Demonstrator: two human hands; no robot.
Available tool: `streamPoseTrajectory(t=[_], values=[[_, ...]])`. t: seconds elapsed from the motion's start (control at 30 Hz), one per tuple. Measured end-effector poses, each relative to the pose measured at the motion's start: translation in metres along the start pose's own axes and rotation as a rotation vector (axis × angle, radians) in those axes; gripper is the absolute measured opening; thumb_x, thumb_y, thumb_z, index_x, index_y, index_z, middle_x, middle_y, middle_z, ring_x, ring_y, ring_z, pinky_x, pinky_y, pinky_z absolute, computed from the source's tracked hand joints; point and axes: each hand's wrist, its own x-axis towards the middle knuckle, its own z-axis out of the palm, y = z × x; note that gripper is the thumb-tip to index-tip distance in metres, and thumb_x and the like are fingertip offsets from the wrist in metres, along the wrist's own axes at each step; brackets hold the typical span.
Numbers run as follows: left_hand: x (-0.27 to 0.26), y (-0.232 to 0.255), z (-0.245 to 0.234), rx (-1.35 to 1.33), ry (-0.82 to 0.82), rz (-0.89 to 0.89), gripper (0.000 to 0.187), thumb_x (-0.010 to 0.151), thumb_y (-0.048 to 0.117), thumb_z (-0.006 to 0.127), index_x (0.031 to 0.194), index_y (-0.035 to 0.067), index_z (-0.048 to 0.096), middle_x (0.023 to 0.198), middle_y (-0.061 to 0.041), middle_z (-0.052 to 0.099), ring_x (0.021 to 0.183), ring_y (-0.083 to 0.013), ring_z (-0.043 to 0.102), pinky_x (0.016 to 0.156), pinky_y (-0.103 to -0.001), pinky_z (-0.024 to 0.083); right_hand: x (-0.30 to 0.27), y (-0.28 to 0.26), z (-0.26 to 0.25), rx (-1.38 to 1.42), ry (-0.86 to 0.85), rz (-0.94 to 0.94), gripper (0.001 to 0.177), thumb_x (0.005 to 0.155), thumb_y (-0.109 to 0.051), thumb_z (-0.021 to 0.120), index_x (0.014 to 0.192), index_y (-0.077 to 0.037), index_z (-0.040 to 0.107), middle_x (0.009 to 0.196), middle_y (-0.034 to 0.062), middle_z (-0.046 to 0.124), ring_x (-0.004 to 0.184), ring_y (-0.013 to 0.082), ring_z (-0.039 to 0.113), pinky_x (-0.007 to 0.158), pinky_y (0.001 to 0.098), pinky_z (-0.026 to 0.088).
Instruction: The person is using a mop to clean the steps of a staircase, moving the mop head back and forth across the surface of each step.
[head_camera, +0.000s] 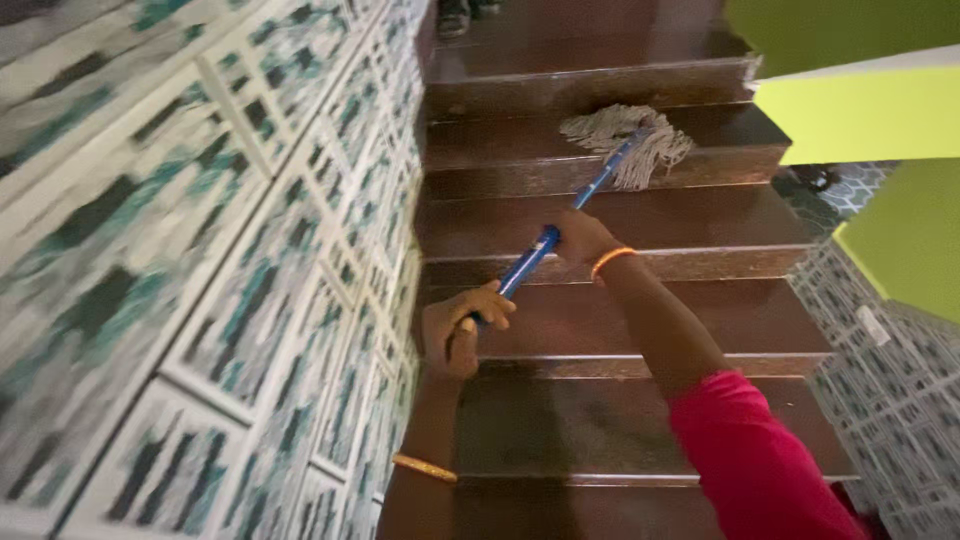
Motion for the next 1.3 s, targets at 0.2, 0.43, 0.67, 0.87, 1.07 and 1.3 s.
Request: streamPoseTrajectory(t=[0.2,0.43,0.67,0.87,1.07,1.3], values=[[0.018,-0.069,0.105,-0.001,-0.05,0.074,0.049,0.113,0.043,0.043,0.088,0.005,0.061,0.084,-0.009,0.069,0.086,-0.0235,0.073,0.107,-0.051,0.054,-0.059,0.104,-0.035,0.056,0.081,0.186,0.029,0.078,-0.012,0.078,0.104,-0.007,0.069,0.109,0.0169,0.07,0.101,0.0345,0.069,0.091,0.0439,0.055],[0.061,-0.157,0.24,-0.193,0.151,0.054,0.037,0.109,0.033,0.048,0.086,0.005,0.057,0.075,-0.006,0.058,0.069,-0.017,0.057,0.079,-0.041,0.054,-0.133,0.128,-0.101,0.068,0.228,-0.112,0.046,0.074,-0.009,0.081,0.111,-0.015,0.054,0.16,0.0177,0.045,0.141,0.0436,0.048,0.106,0.0426,0.05],[0.099,-0.155,0.321,-0.083,-0.218,0.011,0.011,0.083,0.011,0.055,0.074,0.007,0.049,0.067,-0.003,0.049,0.057,-0.0153,0.045,0.055,-0.032,0.039,-0.179,0.144,-0.139,-0.044,0.338,0.39,0.074,0.087,-0.007,0.067,0.156,-0.01,0.04,0.146,0.0241,0.059,0.126,0.0431,0.063,0.101,0.0434,0.055],[0.05,-0.118,0.325,0.032,-0.336,0.157,0.016,0.076,0.005,0.059,0.067,0.01,0.046,0.061,-0.007,0.046,0.057,-0.0225,0.044,0.06,-0.039,0.038,-0.23,0.179,-0.112,-0.113,0.415,0.141,0.071,0.083,0.0,0.071,0.15,-0.003,0.047,0.144,0.0297,0.058,0.13,0.0455,0.059,0.107,0.0496,0.051],[0.048,-0.02,0.28,0.105,-0.427,0.222,0.021,0.069,0.005,0.065,0.066,0.011,0.046,0.063,-0.009,0.049,0.061,-0.0251,0.049,0.062,-0.042,0.04,-0.21,0.122,-0.099,0.376,0.43,0.324,0.074,0.083,-0.016,0.079,0.148,-0.009,0.043,0.104,0.0173,0.065,0.086,0.0244,0.067,0.072,0.0375,0.054],[0.055,0.088,0.185,0.103,-0.381,0.161,0.02,0.08,0.003,0.061,0.069,0.013,0.049,0.061,-0.005,0.051,0.055,-0.0196,0.048,0.057,-0.038,0.039,-0.161,-0.044,-0.13,0.296,0.392,0.332,0.04,0.091,-0.021,0.079,0.125,-0.007,0.062,0.098,0.013,0.076,0.078,0.0128,0.069,0.067,0.0313,0.054]])
